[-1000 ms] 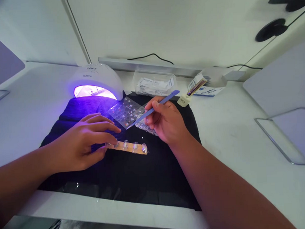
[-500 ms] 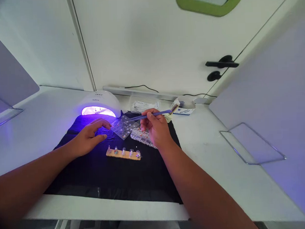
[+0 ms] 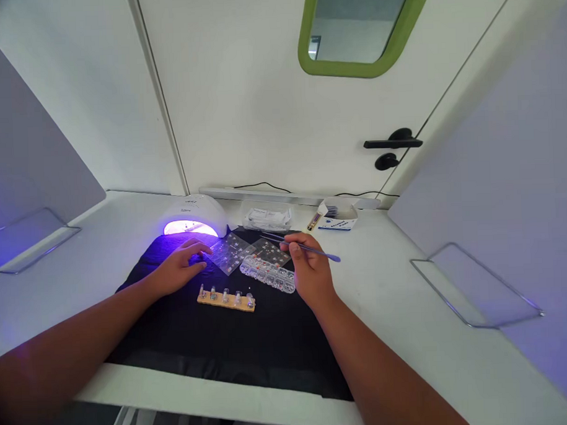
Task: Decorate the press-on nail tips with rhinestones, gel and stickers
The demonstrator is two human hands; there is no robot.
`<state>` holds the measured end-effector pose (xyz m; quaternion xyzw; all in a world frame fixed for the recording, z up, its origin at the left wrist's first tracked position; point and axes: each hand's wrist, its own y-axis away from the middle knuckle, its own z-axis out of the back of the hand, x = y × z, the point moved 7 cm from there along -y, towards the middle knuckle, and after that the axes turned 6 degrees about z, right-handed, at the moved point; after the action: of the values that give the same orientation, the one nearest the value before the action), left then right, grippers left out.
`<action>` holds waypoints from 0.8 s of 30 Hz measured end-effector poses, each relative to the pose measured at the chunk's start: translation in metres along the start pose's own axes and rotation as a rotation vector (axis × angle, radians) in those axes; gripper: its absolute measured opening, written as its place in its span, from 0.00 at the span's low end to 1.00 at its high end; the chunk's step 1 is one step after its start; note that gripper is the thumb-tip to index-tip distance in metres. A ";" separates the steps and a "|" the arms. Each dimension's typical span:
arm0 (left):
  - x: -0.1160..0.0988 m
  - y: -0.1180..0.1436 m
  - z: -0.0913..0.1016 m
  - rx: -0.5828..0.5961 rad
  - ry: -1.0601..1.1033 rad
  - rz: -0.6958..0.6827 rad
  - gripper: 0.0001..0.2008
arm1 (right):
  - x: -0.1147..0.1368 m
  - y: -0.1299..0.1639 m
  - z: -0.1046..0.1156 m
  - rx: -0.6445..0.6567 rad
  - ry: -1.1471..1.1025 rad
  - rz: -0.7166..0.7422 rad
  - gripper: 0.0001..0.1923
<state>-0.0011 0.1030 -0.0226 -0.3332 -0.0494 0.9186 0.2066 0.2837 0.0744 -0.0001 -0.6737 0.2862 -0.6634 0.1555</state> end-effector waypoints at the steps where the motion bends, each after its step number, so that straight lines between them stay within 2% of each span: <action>1: 0.000 0.000 -0.001 0.006 -0.006 0.002 0.11 | -0.007 0.003 0.003 -0.005 0.007 -0.012 0.11; 4: 0.001 0.001 -0.005 0.014 -0.016 0.028 0.12 | -0.019 0.008 0.003 0.030 0.016 -0.055 0.12; 10: 0.008 0.002 -0.005 0.049 -0.020 0.124 0.13 | -0.014 0.014 -0.006 0.163 0.028 -0.076 0.14; 15: 0.001 -0.018 0.007 0.049 -0.011 0.181 0.14 | -0.010 0.020 -0.018 0.324 0.023 -0.065 0.14; 19: -0.010 -0.032 0.004 0.085 -0.038 0.108 0.12 | -0.012 0.020 -0.021 0.378 0.032 -0.058 0.14; 24: -0.017 -0.025 -0.011 0.215 -0.078 -0.075 0.16 | -0.015 0.019 -0.019 0.400 0.065 -0.045 0.12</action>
<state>0.0261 0.1182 -0.0158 -0.2712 0.0289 0.9225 0.2732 0.2625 0.0715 -0.0225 -0.6138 0.1384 -0.7316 0.2623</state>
